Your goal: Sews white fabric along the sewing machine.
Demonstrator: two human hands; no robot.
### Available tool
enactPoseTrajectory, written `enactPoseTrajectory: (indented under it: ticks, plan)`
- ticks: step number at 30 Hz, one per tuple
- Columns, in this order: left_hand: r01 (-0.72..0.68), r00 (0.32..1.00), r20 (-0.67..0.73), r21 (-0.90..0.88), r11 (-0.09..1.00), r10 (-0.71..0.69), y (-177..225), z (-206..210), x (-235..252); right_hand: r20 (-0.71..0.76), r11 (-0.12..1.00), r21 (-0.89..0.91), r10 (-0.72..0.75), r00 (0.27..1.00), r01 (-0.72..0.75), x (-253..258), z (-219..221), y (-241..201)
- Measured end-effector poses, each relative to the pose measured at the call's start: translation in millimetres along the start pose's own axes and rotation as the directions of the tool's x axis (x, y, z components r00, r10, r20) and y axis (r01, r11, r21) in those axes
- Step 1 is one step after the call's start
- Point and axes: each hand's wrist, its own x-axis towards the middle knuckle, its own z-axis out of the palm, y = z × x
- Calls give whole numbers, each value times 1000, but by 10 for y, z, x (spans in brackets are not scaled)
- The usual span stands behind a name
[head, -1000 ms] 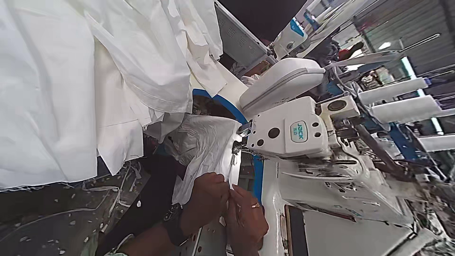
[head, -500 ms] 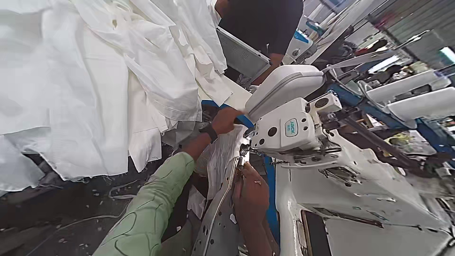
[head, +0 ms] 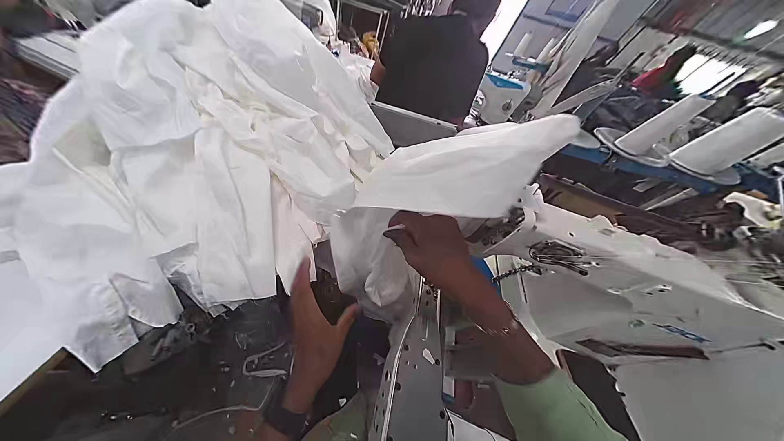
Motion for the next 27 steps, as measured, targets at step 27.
enactPoseTrajectory:
  ticks: [27]
  plan:
    - [-166, 959, 123, -483, 860, 255, 964, -2134, 3, -219, 952, -63, -305, 927, 299, -1430, -146, -1127]
